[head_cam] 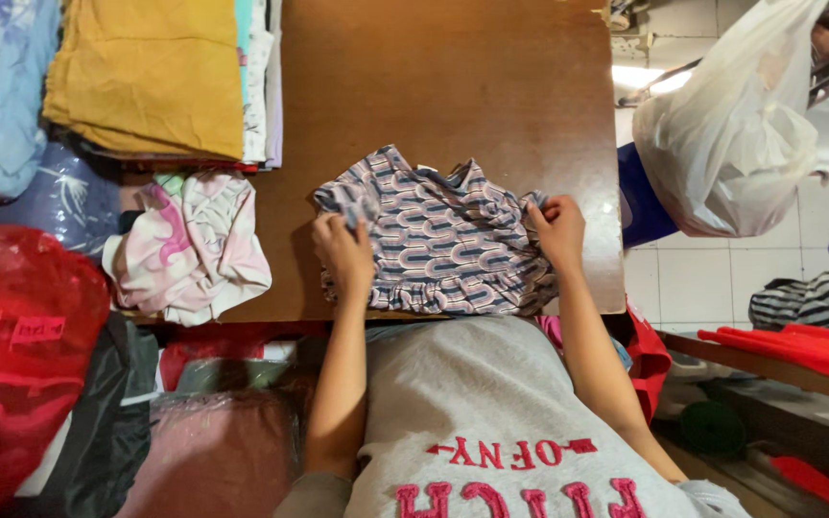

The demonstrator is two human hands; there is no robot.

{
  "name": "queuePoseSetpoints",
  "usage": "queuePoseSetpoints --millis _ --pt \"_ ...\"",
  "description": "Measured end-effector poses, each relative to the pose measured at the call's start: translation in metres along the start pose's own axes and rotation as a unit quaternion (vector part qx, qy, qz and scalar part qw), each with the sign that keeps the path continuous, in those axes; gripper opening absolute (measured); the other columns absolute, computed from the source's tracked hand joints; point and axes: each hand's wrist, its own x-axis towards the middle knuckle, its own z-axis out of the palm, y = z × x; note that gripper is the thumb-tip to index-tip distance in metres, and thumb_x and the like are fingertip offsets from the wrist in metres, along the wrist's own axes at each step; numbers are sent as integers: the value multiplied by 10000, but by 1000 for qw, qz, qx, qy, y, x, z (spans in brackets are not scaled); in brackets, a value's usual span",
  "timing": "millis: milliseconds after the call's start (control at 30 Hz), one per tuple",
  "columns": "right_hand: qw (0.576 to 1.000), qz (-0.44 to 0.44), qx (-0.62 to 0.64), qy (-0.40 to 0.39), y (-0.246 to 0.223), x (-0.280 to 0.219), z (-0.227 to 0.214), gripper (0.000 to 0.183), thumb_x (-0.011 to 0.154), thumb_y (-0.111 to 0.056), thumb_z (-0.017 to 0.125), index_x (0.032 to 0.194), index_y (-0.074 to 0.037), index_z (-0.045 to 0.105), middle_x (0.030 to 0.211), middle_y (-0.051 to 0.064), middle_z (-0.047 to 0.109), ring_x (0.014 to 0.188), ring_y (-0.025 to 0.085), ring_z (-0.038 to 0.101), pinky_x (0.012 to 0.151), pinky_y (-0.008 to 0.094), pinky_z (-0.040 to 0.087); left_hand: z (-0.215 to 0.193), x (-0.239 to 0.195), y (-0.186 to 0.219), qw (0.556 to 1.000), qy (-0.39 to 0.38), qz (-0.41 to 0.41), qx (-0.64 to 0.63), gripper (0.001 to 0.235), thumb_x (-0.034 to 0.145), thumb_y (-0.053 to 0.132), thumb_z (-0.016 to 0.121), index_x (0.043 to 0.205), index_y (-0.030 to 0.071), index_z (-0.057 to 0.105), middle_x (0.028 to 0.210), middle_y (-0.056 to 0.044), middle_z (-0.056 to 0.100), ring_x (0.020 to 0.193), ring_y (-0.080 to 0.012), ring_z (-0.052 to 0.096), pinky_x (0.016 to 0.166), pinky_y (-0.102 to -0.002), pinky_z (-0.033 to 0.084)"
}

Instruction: The person folds several pieces of clothing on a wooden table. They start with a mustard-colored pair of shorts, followed by a patterned sleeveless top, and then a white t-shirt with a unicorn graphic. Each item is smoothed out, folded into a compact rectangle, and placed on a growing stack to the left. The person also briefly handles a pile of smaller items from a red bag.

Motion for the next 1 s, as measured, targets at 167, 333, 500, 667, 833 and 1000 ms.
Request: queuePoseSetpoints --millis 167,333,500,667,833,1000 --pt "994 -28 36 97 7 2 -8 270 1031 -235 732 952 -13 601 883 95 628 779 224 600 741 357 492 -31 4 -29 995 31 -44 81 265 896 165 709 1069 21 569 1245 -171 536 1208 -379 498 1009 -546 386" --pt "995 -20 0 102 -19 -9 -19 259 1008 -177 707 1078 27 564 1098 212 566 973 302 566 854 405 479 -51 -6 -5 995 1 -53 88 434 831 87 649 1243 27 526 1421 -192 462 1335 -396 431 1085 -569 322" --pt "972 -206 -57 97 -67 -13 -11 353 982 -115 707 1263 56 578 1300 271 544 1214 413 507 1038 472 415 -36 5 34 998 -12 48 34 646 810 42 626 1430 23 446 1586 -232 328 1463 -424 311 1180 -599 199" --pt "973 -222 -22 -59 -72 3 29 404 954 -156 749 1277 34 597 1238 220 589 1154 407 540 976 453 446 13 29 52 980 -41 195 -12 325 1029 104 565 1349 44 568 1570 -199 451 1493 -415 373 1239 -558 249" --pt "976 -187 -38 -107 -52 13 51 189 968 -171 750 992 -38 618 996 136 652 972 306 590 834 410 476 62 13 74 944 -198 217 -152 391 1066 314 584 1317 16 615 1350 -181 619 1316 -357 553 1131 -502 414" --pt "955 -5 240 -173 -55 7 26 181 1041 -182 674 1103 -60 554 818 -5 611 735 64 538 647 234 436 83 16 103 948 -259 103 -155 503 890 463 750 1105 13 680 1037 -158 726 1015 -338 674 932 -478 462"
